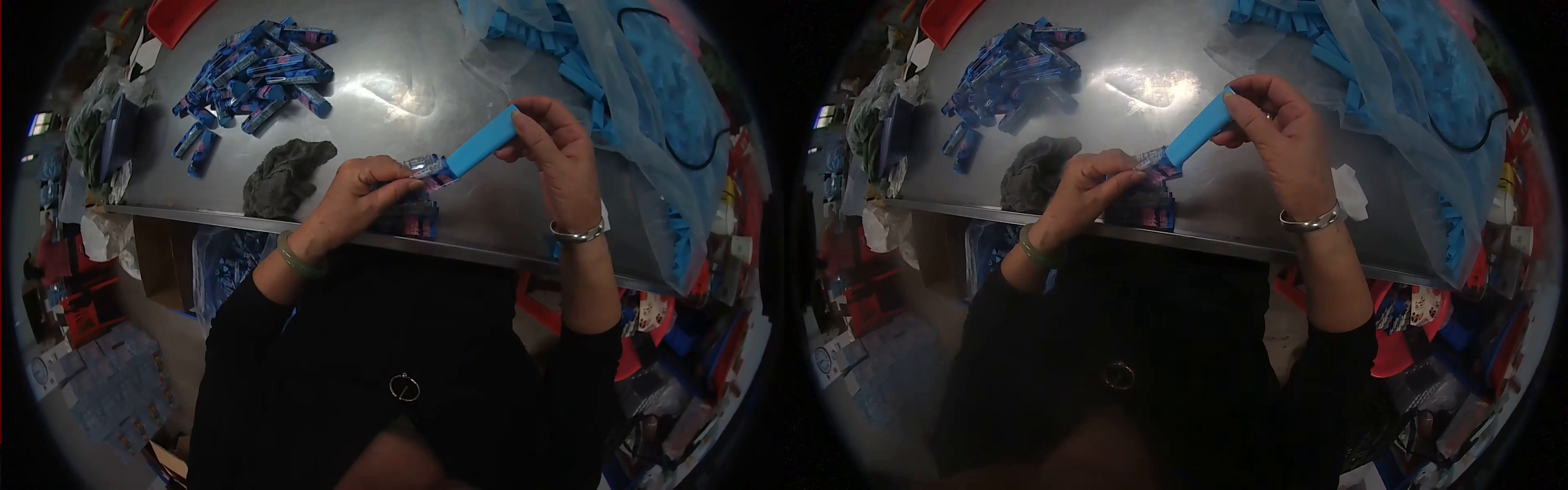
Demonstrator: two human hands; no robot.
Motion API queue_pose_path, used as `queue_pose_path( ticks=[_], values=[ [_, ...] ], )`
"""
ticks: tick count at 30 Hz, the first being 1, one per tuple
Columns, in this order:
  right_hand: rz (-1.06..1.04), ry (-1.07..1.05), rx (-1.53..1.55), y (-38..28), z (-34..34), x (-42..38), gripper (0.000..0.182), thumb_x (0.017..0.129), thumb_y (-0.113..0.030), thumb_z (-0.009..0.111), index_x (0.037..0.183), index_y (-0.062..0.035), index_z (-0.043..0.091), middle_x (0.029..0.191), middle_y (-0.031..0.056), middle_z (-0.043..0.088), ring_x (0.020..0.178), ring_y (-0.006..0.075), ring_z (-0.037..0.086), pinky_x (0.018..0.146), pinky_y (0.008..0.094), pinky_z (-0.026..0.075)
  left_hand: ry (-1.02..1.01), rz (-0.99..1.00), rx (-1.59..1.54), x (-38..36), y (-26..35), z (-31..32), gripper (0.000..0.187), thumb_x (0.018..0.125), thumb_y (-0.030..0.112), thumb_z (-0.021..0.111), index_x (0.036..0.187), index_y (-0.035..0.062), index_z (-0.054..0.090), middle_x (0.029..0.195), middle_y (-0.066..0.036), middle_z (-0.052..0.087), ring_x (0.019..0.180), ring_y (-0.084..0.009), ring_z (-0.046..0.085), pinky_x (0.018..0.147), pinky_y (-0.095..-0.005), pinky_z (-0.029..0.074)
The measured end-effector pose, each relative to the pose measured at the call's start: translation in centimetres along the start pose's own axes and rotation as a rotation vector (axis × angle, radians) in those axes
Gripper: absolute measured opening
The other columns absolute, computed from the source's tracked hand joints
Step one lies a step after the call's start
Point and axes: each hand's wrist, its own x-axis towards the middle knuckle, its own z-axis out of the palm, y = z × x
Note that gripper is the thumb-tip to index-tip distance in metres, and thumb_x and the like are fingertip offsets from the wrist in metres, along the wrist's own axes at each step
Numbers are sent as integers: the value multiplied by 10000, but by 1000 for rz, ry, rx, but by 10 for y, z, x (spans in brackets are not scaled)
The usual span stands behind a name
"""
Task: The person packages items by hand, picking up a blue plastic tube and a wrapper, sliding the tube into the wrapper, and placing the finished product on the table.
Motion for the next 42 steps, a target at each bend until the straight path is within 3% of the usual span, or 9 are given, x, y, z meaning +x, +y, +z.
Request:
queue_pose_path(
  ticks=[6, 14, 16, 24, 27, 29, 32, 37, 42],
  values=[
    [125, -23, 159, 3, -8, 1, 284, 921, -212, 614, 1096, 10, 580, 843, 80, 654, 703, 142, 664, 652, 248, 543, 12, 22, -26, 1, 3, 0, 99, 862, 64, 653, 914, -4, 704, 774, -78, 658, 679, -111, 578, 618, -245, 447],
    [-93, -19, 1, -1, 18, -8, 261, 875, -105, 661, 1087, 5, 557, 919, 61, 629, 795, 103, 637, 668, 237, 530, 1, -3, 48, 2, 10, 6, 128, 870, 73, 650, 964, 3, 701, 813, -63, 675, 736, -97, 609, 658, -240, 475],
    [-135, -29, -50, 8, 20, -8, 249, 869, -98, 664, 1075, 0, 564, 913, 52, 628, 794, 99, 625, 674, 228, 510, 29, -171, -360, 2, 16, 13, 187, 877, 89, 653, 1042, 4, 676, 859, -43, 681, 786, -97, 627, 713, -231, 500],
    [-258, -122, -372, 14, 29, -21, 235, 824, -162, 710, 989, -30, 607, 965, 82, 630, 826, 135, 606, 722, 259, 468, -44, -323, -670, 2, 11, 20, 247, 891, 162, 650, 1090, 15, 642, 890, -56, 681, 827, -107, 644, 756, -236, 525],
    [-204, -253, -556, 10, 32, -30, 441, 748, -248, 775, 1082, -40, 575, 1107, 127, 595, 996, 209, 578, 850, 330, 449, -50, -297, -772, 3, 11, 23, 257, 906, 183, 632, 1099, 13, 630, 896, -67, 681, 819, -120, 651, 748, -238, 532],
    [-452, -266, -778, 12, 39, -34, 707, 653, -286, 829, 1220, -47, 480, 1266, 159, 505, 1157, 291, 492, 997, 405, 356, -48, -306, -842, 3, 14, 23, 263, 914, 189, 622, 1108, 11, 622, 899, -72, 680, 812, -125, 653, 743, -239, 534],
    [-462, -203, -841, 25, 48, -44, 905, 583, -281, 853, 1308, -54, 361, 1339, 174, 442, 1220, 340, 430, 1079, 454, 236, -72, -338, -919, 2, 16, 23, 275, 927, 199, 604, 1126, 9, 607, 903, -77, 679, 812, -131, 656, 746, -247, 535],
    [-497, -168, -817, 29, 51, -46, 926, 559, -256, 858, 1301, -68, 337, 1377, 188, 397, 1247, 347, 408, 1090, 456, 227, -105, -339, -907, 2, 18, 28, 357, 935, 331, 577, 1096, 12, 580, 893, -79, 642, 774, -117, 621, 706, -225, 514],
    [-509, -204, -795, 30, 51, -46, 921, 560, -244, 857, 1296, -74, 330, 1385, 189, 386, 1260, 350, 396, 1090, 460, 228, -160, -320, -1024, 0, 13, 29, 325, 957, 279, 554, 1154, 22, 582, 874, -76, 655, 760, -121, 625, 703, -238, 524]
  ],
)
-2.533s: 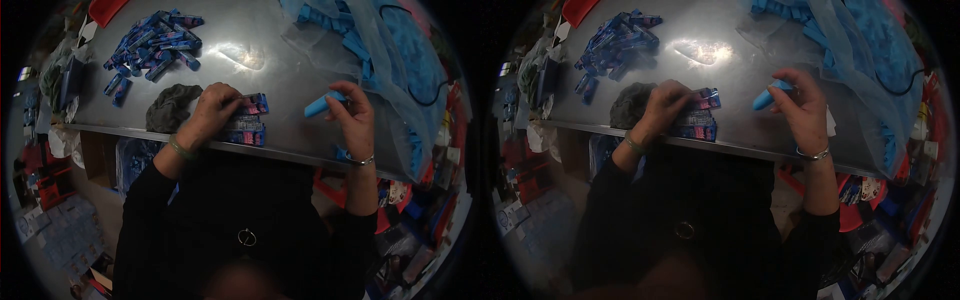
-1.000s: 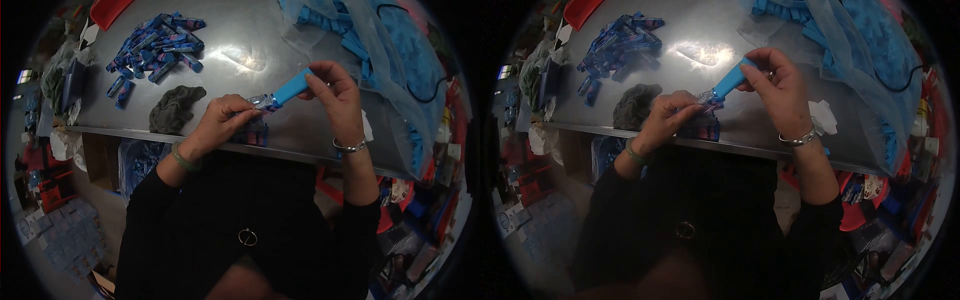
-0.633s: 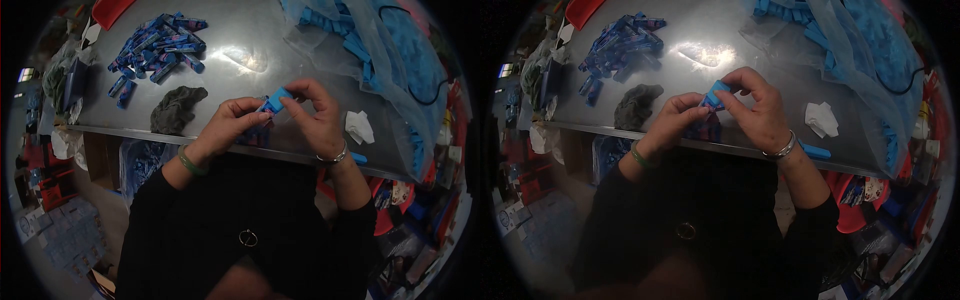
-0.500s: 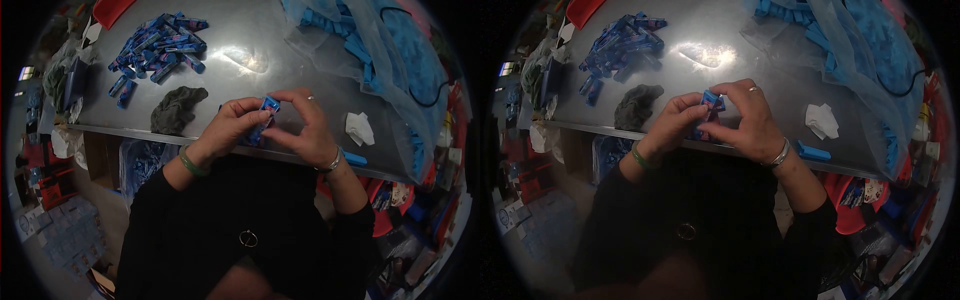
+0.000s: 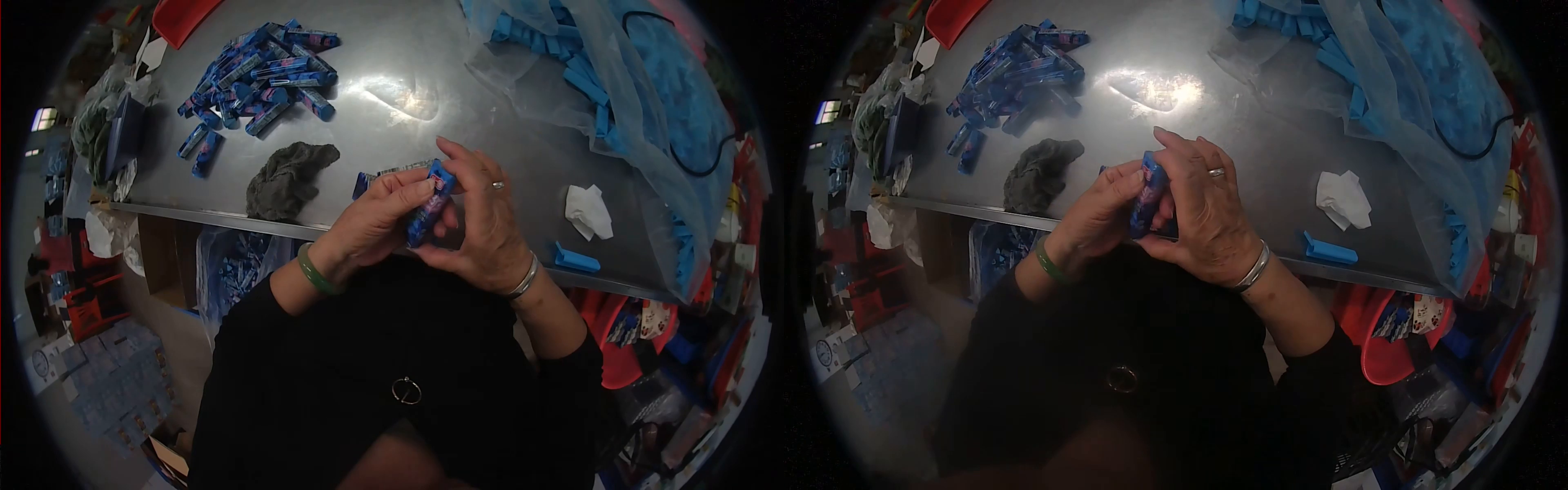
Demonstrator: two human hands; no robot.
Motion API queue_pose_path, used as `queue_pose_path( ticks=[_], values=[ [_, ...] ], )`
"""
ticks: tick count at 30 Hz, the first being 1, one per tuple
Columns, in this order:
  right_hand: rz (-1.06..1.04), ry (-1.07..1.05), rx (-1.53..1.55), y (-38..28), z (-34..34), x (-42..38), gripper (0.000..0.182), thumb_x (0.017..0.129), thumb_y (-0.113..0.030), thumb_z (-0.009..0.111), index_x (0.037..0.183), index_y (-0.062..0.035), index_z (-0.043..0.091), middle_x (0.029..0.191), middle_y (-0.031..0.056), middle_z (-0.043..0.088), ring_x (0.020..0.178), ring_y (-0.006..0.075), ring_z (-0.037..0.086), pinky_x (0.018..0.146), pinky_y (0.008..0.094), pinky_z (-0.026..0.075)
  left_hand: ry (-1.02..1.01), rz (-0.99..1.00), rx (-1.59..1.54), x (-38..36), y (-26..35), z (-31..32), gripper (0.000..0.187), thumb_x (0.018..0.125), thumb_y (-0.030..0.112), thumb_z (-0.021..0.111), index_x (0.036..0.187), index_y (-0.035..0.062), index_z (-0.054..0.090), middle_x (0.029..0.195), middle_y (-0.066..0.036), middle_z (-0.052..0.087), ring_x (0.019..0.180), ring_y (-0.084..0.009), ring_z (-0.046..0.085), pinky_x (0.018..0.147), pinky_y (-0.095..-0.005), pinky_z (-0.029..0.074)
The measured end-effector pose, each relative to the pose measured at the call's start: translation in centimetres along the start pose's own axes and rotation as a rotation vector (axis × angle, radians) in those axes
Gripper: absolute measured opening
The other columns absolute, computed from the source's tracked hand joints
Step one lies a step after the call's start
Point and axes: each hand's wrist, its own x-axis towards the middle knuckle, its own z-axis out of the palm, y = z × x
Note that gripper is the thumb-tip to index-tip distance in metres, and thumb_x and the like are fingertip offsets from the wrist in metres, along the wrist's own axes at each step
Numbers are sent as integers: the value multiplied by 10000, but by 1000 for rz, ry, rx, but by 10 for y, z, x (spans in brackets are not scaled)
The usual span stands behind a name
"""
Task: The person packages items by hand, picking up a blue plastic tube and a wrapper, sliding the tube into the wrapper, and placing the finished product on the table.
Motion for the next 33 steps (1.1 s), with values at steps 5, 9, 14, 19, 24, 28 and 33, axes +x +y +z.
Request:
queue_pose_path(
  ticks=[5, 9, 14, 19, 24, 28, 33],
  values=[
    [-21, 21, -33, -1, 1, -1, 937, 542, -191, 867, 1301, -29, 342, 1395, 189, 399, 1213, 331, 444, 1042, 411, 329, -36, 19, 4, 0, 0, -1, 337, 963, 288, 542, 1167, 23, 576, 878, -78, 648, 759, -119, 619, 700, -236, 519],
    [31, 25, 22, 1, 0, -4, 988, 547, -223, 884, 1331, -32, 316, 1416, 196, 367, 1242, 338, 418, 1048, 416, 335, -19, 22, 104, 0, 3, 1, 362, 950, 302, 556, 1173, 18, 570, 871, -69, 632, 769, -112, 609, 693, -232, 506],
    [55, 58, 60, 5, -7, -15, 1028, 537, -257, 895, 1344, -54, 291, 1402, 220, 353, 1268, 349, 392, 1074, 440, 279, 28, 29, 181, 1, 7, 3, 398, 934, 313, 573, 1191, 9, 563, 882, -61, 624, 788, -107, 605, 693, -230, 495],
    [63, 79, 109, 1, -10, -18, 974, 564, -218, 882, 1334, -37, 312, 1391, 220, 375, 1247, 359, 420, 1055, 438, 324, 39, -9, 194, 5, 0, -3, 343, 938, 288, 571, 1159, 26, 585, 883, -42, 625, 790, -93, 597, 703, -221, 487],
    [153, 56, 157, 6, -13, -32, 901, 597, -158, 856, 1318, -17, 336, 1377, 221, 396, 1235, 376, 433, 1031, 446, 371, 127, 105, 385, 9, 43, -23, 243, 943, 227, 564, 1108, 54, 604, 886, -11, 627, 784, -77, 578, 708, -223, 483],
    [226, 19, 128, 9, -15, -47, 902, 617, -126, 830, 1367, -31, 337, 1412, 191, 375, 1273, 330, 418, 1048, 417, 370, 660, 520, 1099, 5, 126, -72, 283, 920, 268, 612, 1104, 52, 613, 784, 3, 597, 699, -70, 539, 609, -231, 449],
    [267, 50, -1, 11, -25, -67, 807, 661, -171, 815, 1321, -39, 371, 1385, 194, 391, 1252, 354, 437, 1012, 406, 410, 1033, 597, 1634, -20, 249, -199, 402, 897, 247, 646, 1247, 73, 550, 885, -99, 633, 796, -146, 603, 667, -275, 474]
  ],
)
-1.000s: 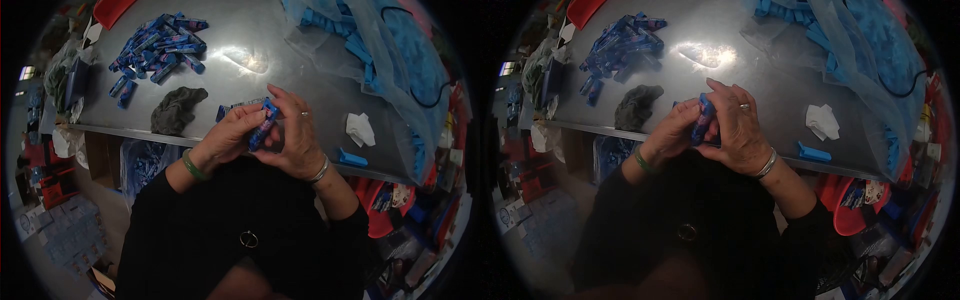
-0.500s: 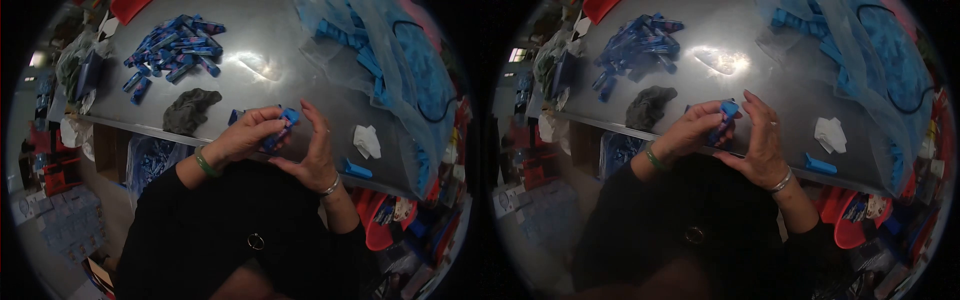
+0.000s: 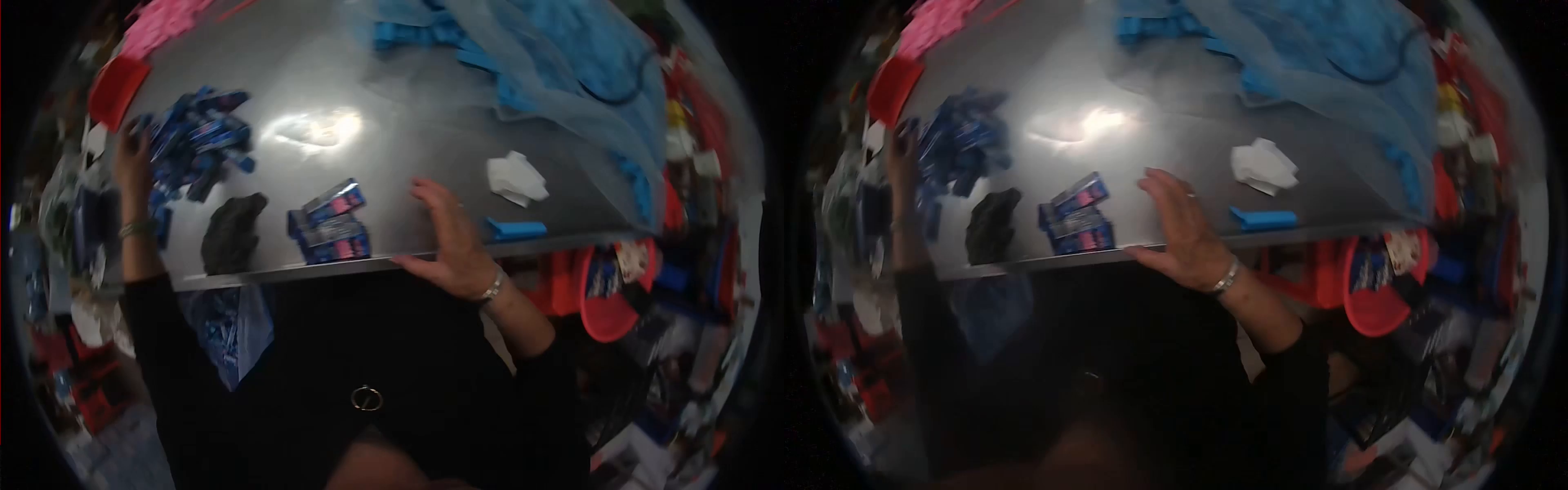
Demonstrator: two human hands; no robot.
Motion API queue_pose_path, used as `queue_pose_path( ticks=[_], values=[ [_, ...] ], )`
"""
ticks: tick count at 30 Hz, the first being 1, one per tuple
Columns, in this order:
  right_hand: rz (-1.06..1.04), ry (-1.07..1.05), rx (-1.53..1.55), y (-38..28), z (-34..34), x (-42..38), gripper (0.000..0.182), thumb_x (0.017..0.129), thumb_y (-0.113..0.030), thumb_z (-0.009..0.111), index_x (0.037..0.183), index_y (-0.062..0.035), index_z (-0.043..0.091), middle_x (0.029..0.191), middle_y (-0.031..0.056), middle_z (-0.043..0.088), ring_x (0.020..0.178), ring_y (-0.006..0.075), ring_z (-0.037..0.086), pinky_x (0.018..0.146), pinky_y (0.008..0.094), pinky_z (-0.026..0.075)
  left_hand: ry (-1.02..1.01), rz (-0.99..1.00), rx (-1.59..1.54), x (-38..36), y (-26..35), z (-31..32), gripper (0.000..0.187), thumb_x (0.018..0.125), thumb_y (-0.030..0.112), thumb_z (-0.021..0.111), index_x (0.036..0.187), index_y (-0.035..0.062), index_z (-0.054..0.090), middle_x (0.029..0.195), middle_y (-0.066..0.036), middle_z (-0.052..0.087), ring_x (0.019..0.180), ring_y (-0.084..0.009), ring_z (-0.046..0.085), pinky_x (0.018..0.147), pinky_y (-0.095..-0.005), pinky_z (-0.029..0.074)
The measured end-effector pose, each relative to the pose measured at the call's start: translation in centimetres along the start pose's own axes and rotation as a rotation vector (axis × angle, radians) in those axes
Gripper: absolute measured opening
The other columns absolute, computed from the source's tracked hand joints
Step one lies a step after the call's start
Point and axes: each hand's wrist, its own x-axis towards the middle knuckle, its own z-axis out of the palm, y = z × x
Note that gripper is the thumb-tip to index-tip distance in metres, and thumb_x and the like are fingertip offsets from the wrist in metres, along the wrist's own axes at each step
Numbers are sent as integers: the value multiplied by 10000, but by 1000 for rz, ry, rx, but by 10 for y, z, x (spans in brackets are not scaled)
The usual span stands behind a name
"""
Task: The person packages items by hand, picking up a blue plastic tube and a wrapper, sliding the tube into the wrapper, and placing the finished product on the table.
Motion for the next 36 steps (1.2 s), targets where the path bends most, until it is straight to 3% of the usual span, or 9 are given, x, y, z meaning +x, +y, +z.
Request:
queue_pose_path(
  ticks=[2, 7, 10, 14, 17, 25, 27, 29, 36],
  values=[
    [24, 67, -9, 0, -10, -3, 729, 683, -172, 797, 1282, -29, 407, 1334, 200, 419, 1203, 368, 459, 990, 415, 417, 113, 135, 552, 1, -9, -17, 428, 898, 280, 639, 1269, 88, 548, 1099, -199, 614, 1030, -292, 622, 862, -393, 489],
    [48, 354, -165, 29, -64, -15, 338, 786, -99, 693, 1083, -3, 561, 1159, 175, 546, 1049, 310, 559, 872, 376, 470, -173, 183, 32, -112, 70, -9, 365, 880, 185, 660, 1200, 34, 569, 1149, -145, 571, 1081, -282, 564, 933, -394, 437],
    [176, 516, -378, 65, -123, -28, 173, 849, -39, 595, 1016, 8, 585, 1038, 164, 591, 924, 292, 600, 786, 353, 493, -404, 306, 103, -183, 97, 0, 417, 823, 113, 689, 1203, 21, 545, 1143, -168, 551, 1050, -327, 553, 914, -399, 437],
    [224, 356, -931, 160, -202, -65, 234, 834, -33, 531, 1063, -32, 581, 1052, 197, 580, 958, 392, 579, 807, 441, 493, -341, 573, 389, -219, 111, 12, 455, 787, 59, 671, 1217, 23, 526, 1147, -204, 534, 1043, -376, 533, 894, -409, 440],
    [492, 261, -1116, 205, -240, -81, 388, 783, 55, 497, 1154, -43, 557, 1196, 216, 546, 987, 397, 586, 801, 463, 507, -246, 496, 353, -216, 103, 23, 372, 789, 39, 642, 1151, 26, 559, 1086, -194, 552, 997, -370, 537, 867, -428, 438],
    [480, -136, -1363, 307, -282, -98, 372, 812, -16, 500, 1173, -99, 537, 1116, 219, 571, 922, 373, 620, 756, 474, 528, -320, 415, 522, -196, 92, 33, 114, 784, 47, 621, 889, 60, 577, 908, -123, 561, 858, -329, 533, 735, -409, 422],
    [297, -3, -1295, 338, -286, -112, 355, 815, -5, 491, 1157, -80, 547, 1182, 224, 558, 961, 377, 613, 773, 468, 527, -232, 489, 471, -194, 123, 30, 130, 763, 74, 654, 877, 76, 591, 901, -116, 562, 851, -315, 536, 723, -389, 420],
    [499, -58, -1209, 354, -291, -114, 486, 773, -3, 566, 1253, -51, 507, 1325, 227, 474, 1135, 394, 530, 894, 456, 484, -179, 505, 239, -197, 154, 39, 178, 738, 89, 692, 891, 71, 603, 894, -108, 564, 853, -318, 537, 743, -394, 424],
    [234, 301, -974, 276, -249, -109, 382, 827, -74, 630, 1201, -47, 560, 1209, 188, 546, 1065, 371, 540, 861, 435, 469, -483, 214, -135, -209, 176, 91, 263, 719, 73, 756, 925, 54, 594, 930, -109, 559, 875, -276, 570, 767, -365, 466]
  ],
)
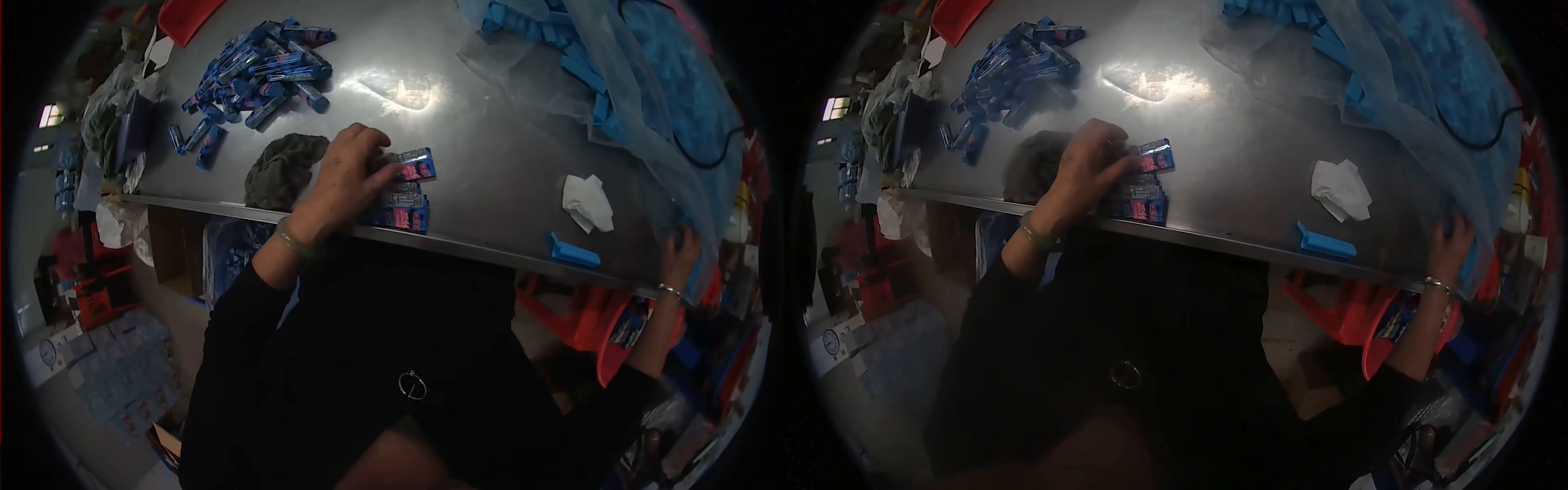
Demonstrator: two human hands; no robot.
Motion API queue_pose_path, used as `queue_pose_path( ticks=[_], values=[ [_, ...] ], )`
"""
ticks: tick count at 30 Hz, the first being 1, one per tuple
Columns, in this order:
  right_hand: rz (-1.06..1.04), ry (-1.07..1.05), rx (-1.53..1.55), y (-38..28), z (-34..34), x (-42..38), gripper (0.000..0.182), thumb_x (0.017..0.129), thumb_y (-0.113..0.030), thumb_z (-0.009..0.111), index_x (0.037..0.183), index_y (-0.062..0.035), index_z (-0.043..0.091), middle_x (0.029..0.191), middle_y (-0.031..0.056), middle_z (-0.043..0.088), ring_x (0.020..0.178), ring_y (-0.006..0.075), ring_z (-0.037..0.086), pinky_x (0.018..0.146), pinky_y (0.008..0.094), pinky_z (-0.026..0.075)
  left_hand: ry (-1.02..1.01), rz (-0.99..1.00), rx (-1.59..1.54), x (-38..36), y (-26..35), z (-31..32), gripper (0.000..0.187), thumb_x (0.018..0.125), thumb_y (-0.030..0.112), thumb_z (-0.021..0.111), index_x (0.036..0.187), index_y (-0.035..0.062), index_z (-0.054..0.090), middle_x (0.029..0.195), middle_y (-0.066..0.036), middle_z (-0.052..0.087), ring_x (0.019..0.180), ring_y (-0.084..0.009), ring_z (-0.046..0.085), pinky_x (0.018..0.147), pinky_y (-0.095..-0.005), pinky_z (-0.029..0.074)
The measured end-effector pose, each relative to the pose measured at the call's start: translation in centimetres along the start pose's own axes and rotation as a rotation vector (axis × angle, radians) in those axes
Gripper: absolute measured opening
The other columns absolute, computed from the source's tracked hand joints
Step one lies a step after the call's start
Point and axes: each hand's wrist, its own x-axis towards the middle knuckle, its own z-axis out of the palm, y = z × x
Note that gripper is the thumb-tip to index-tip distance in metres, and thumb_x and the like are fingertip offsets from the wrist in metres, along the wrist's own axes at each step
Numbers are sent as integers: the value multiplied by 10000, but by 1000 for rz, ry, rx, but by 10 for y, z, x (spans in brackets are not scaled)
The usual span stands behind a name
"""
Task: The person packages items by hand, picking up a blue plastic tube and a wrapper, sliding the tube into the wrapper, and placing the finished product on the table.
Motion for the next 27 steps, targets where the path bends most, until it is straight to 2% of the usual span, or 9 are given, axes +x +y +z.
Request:
queue_pose_path(
  ticks=[2, 4, 8, 11, 13, 14, 16, 25, 27],
  values=[
    [77, -8, 109, -53, -29, 2, 340, 857, -97, 627, 1189, -45, 574, 1171, 183, 560, 1014, 354, 554, 824, 413, 474, 27, 58, 52, 6, -1, 7, 250, 716, 104, 760, 894, 57, 589, 880, -109, 549, 840, -283, 558, 739, -372, 456],
    [126, 58, 203, -99, -52, 4, 258, 911, -131, 598, 1133, 1, 587, 1080, 134, 560, 926, 237, 569, 733, 299, 475, 54, 120, 103, 7, -3, 10, 244, 714, 134, 763, 862, 60, 584, 830, -108, 540, 806, -290, 546, 712, -378, 445],
    [259, 122, 297, -185, -95, 17, 264, 914, -112, 603, 1142, 17, 573, 1040, 106, 578, 895, 172, 570, 724, 269, 463, -11, 58, 66, 7, -4, 10, 254, 697, 113, 772, 834, 58, 565, 806, -98, 535, 770, -280, 547, 694, -375, 445],
    [329, 221, 657, -227, -102, 25, 291, 921, -116, 602, 1180, 11, 565, 1074, 79, 589, 896, 127, 561, 764, 247, 449, -47, -52, -81, 7, -9, 14, 231, 703, 89, 763, 816, 43, 568, 783, -97, 556, 745, -263, 563, 674, -358, 458],
    [354, 153, 1128, -258, -105, 37, 299, 894, -63, 626, 1176, 0, 553, 1006, 38, 590, 846, 100, 568, 747, 235, 465, -60, -116, -199, 7, -10, 15, 208, 711, 76, 755, 802, 32, 573, 766, -97, 569, 729, -254, 571, 661, -347, 466],
    [353, 153, 1126, -270, -105, 41, 299, 894, -63, 626, 1176, 0, 553, 1006, 38, 590, 846, 100, 568, 747, 235, 465, -63, -143, -234, 8, -8, 13, 171, 724, 60, 741, 784, 23, 586, 751, -99, 578, 717, -246, 576, 650, -336, 470],
    [365, -167, 1351, -293, -102, 48, 294, 895, -63, 622, 1175, -2, 554, 1011, 42, 600, 847, 99, 583, 761, 233, 477, -66, -170, -268, 6, -9, 13, 135, 736, 44, 727, 767, 13, 599, 736, -102, 588, 704, -239, 580, 639, -326, 475],
    [300, -483, 1620, -367, -57, 81, 281, 902, -117, 618, 1153, 3, 573, 949, 62, 627, 821, 117, 609, 736, 252, 510, -22, 236, 11, 11, -18, 5, 72, 783, 67, 697, 841, 28, 680, 798, -76, 602, 773, -240, 568, 709, -352, 461],
    [348, -497, 1693, -375, -55, 89, 282, 910, -146, 612, 1147, 3, 578, 934, 62, 632, 812, 121, 611, 735, 254, 511, 104, 338, 37, 11, -17, 4, 97, 795, 83, 692, 879, 34, 690, 862, -81, 605, 836, -249, 559, 732, -352, 460]
  ],
)
